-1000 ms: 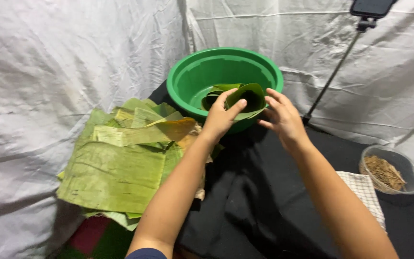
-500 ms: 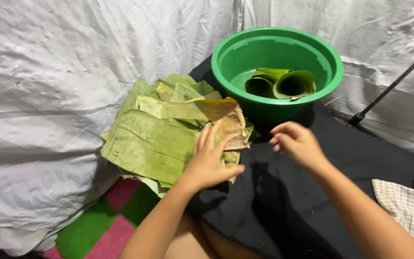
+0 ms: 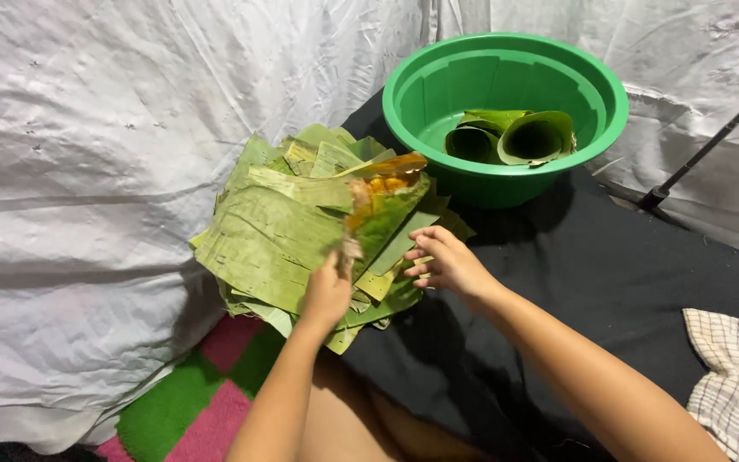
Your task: Cleaning banana leaves with a cloth and folding them into cones secured with small wooden pins.
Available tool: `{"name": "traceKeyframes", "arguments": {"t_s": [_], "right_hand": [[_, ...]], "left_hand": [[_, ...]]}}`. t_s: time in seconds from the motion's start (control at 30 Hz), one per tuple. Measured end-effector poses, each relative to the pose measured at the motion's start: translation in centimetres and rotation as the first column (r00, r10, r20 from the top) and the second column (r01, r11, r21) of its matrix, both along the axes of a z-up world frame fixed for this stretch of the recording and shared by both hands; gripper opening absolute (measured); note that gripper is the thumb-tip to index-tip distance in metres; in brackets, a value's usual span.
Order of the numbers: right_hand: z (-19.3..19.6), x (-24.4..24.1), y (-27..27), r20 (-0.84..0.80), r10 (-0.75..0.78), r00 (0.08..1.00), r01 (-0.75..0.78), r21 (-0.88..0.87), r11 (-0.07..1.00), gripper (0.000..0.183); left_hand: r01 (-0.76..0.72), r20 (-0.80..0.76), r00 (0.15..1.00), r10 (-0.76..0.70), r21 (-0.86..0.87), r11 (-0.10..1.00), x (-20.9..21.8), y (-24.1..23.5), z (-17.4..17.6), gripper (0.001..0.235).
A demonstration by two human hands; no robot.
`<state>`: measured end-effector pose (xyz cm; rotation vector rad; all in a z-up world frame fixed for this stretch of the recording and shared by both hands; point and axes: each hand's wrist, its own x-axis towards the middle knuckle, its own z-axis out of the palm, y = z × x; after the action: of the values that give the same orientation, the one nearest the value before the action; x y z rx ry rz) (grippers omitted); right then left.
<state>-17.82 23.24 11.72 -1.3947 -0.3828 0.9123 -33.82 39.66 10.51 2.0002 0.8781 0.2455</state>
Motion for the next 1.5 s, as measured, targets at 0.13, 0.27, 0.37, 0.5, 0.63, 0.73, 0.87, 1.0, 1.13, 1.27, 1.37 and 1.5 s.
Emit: {"name": "traceKeyframes", "arguments": {"t_s": [0.13,0.27,0.37,0.5,0.63,0.73,0.87,1.0,1.13,1.27,1.37,1.5], "right_hand": [[1.2,-0.6,-0.6,-0.045,-0.05,0.998,0.047,-0.07,0.996,0.042],[1.8,-0.7,-0.4,-0.162,-0.069,0.984,0.067,-0.018,0.998,0.059],[1.9,-0.9,0.0,-0.211,-0.088,0.973,0.098,0.035,0.995,0.07],[2.9,-2.2,0.4,-0.305,-0.154,0.94,0.193,0.102,0.976,0.063],[-10.6,4.4,1.6,-0.26,-0.123,0.958,0.141,0.054,0.989,0.047],[-11.1,4.4,1.3,-0.184,-0.103,0.978,0.117,0.067,0.991,0.043],[-3.9,0.7,0.0,-0.109,-0.067,0.992,0.078,0.103,0.992,0.029],[-2.6,0.5,-0.4,-0.032,-0.033,0.999,0.037,0.16,0.986,0.019],[2.1,-0.4,-2.7,-0.003,-0.048,0.999,0.048,0.185,0.982,0.016],[3.4,0.1,-6.8,0.075,-0.012,0.997,-0.002,0.18,0.984,0.013],[2.8,1.9,-11.5,0.135,-0.014,0.991,0.002,0.091,0.996,0.018],[4.5,3.6,-19.6,0.235,-0.1,0.967,0.129,-0.112,0.985,0.031]], "left_hand": [[-0.089,0.132,0.987,0.088,0.002,0.996,0.9,3.7,-5.5,0.043],[-0.064,0.051,0.996,0.07,-0.105,0.992,0.4,3.9,-5.6,0.055],[-0.028,0.104,0.993,0.047,-0.178,0.984,-0.1,2.6,-3.5,0.066],[-0.047,0.048,0.997,0.056,-0.177,0.983,-0.5,1.6,-2.7,0.069],[-0.066,0.001,0.998,0.066,-0.076,0.995,0.5,1.1,-4.5,0.059],[-0.004,0.352,0.932,-0.085,0.243,0.97,0.5,-1.8,-0.6,0.074],[-0.159,0.395,0.739,-0.546,0.89,0.428,1.7,-2.2,-2.3,0.039],[-0.065,0.271,0.797,-0.539,0.927,0.369,2.9,-1.6,-3.9,0.044],[0.095,0.179,0.819,-0.544,0.894,0.437,2.5,-2.3,-3.0,0.094],[-0.009,0.185,0.836,-0.516,0.946,0.325,2.8,-3.6,-2.1,0.076],[-0.12,0.27,0.797,-0.54,0.947,0.296,3.4,-5.2,-1.2,0.051],[-0.186,0.319,0.726,-0.609,0.944,0.274,4.8,-7.8,-1.0,0.029]]}}
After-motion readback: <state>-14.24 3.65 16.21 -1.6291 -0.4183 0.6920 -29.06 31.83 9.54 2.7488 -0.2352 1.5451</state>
